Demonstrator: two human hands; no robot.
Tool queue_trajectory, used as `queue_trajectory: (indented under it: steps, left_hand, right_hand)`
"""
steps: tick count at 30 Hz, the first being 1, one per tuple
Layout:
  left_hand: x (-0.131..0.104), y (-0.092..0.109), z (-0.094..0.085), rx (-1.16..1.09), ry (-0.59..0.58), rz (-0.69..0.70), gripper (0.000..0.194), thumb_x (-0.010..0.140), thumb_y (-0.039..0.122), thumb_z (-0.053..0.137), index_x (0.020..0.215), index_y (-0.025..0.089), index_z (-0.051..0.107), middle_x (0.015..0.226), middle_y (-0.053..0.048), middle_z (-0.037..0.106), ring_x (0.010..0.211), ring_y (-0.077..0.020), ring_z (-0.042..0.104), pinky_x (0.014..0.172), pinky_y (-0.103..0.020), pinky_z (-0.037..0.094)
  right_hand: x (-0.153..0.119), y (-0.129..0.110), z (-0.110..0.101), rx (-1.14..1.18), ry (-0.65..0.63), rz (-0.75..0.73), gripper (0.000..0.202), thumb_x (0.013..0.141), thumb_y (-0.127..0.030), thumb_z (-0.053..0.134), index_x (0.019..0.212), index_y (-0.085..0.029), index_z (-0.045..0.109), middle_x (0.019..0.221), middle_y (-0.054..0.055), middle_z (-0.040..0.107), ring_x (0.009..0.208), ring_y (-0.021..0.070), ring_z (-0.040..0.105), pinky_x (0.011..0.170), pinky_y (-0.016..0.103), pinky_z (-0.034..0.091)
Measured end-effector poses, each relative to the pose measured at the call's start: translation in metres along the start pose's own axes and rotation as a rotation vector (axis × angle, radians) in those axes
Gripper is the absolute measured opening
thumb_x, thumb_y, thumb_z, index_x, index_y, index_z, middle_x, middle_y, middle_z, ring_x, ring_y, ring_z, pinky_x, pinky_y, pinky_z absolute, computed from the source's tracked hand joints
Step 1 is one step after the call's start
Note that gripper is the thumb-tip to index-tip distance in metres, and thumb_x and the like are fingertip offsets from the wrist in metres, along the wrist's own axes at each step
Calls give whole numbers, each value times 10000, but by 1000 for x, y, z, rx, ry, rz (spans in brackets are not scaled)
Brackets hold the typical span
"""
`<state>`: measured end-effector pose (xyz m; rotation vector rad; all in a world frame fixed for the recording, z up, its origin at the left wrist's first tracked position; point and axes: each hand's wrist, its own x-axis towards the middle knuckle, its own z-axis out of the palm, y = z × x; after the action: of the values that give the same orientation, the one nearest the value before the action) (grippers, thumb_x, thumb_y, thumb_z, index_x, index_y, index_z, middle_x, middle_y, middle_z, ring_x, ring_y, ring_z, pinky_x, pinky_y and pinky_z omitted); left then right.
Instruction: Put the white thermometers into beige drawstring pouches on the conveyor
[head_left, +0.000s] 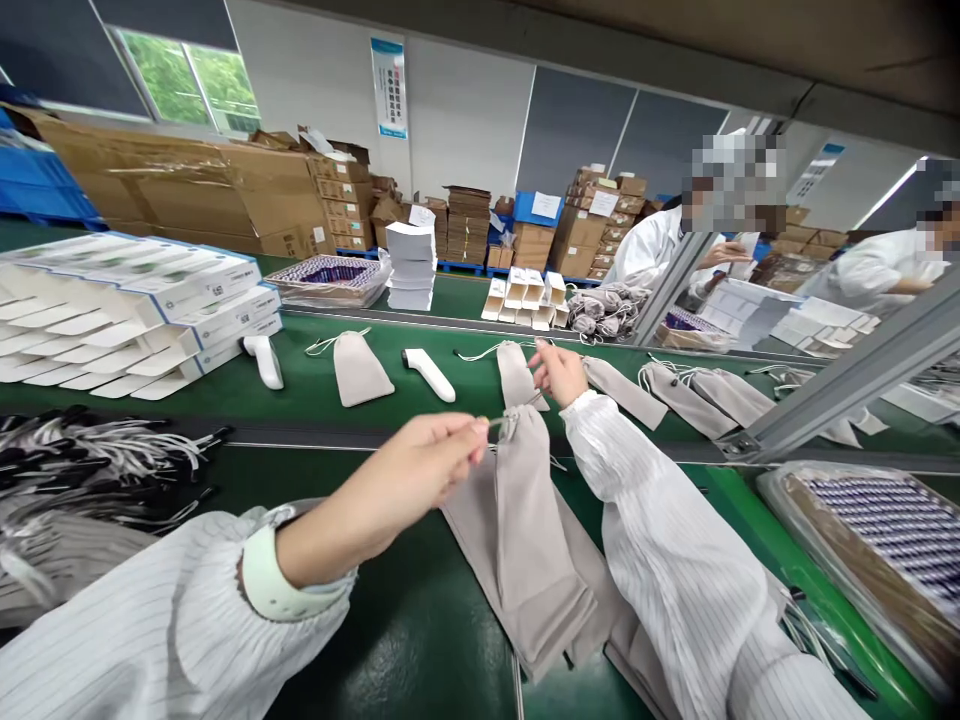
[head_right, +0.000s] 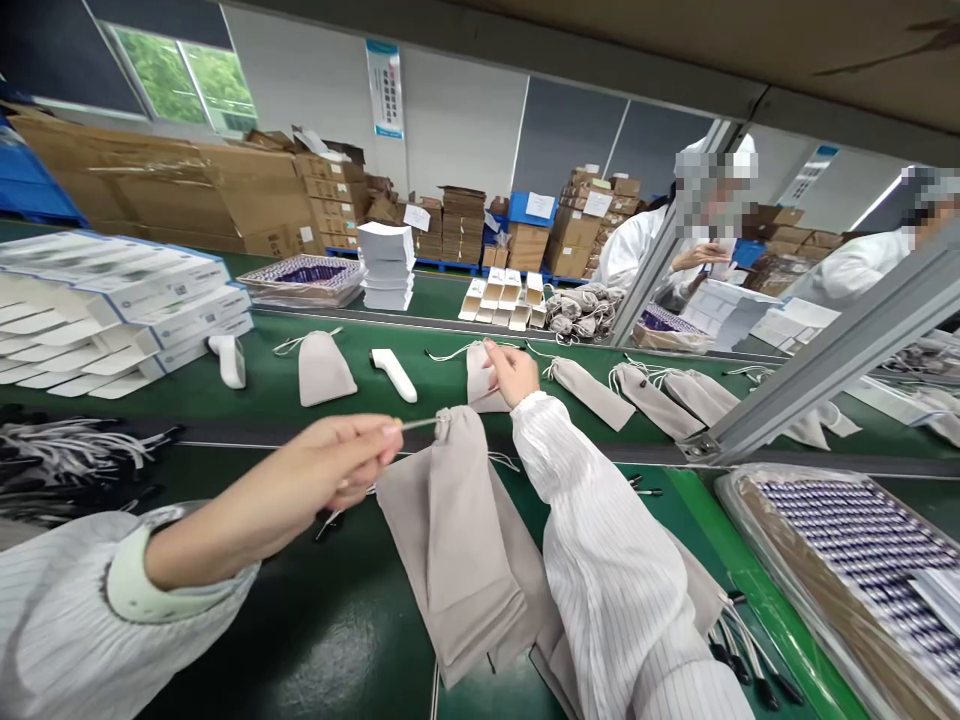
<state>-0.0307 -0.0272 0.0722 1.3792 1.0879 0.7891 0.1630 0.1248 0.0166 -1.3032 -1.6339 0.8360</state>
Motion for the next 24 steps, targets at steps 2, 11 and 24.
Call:
queue_trajectory:
  steps: [2,11,24]
  left_hand:
    - [3,-3,0,-90,93,73,287,833,380,373,640,175,426,486,76,251,410,-50,195,383,-168,161]
    - [22,-27,-3,387,143,240,232,794,383,418,856,208,556,836,-12,510,780,-157,494,659,-241,390]
    - [39,-75,-10,1037,17,41,201,659,196,581,848,143,538,856,-95,516,831,-255,498,706,-320,369]
  right_hand:
    - [-13,-10,12,140,-461,82,546,707,-626,302,817,-154,554,507,-25,524,309,36,251,338,181,217]
    - [-33,-40,29,-81,-310,-175,296,563,-289,628,799,-149,517,758,18,555,709,144,542,672,285,430]
    - [4,41,-30,-1188,172,337,418,743,-316,486,1094,-93,450,985,212,531,929,312,511,688,394,396]
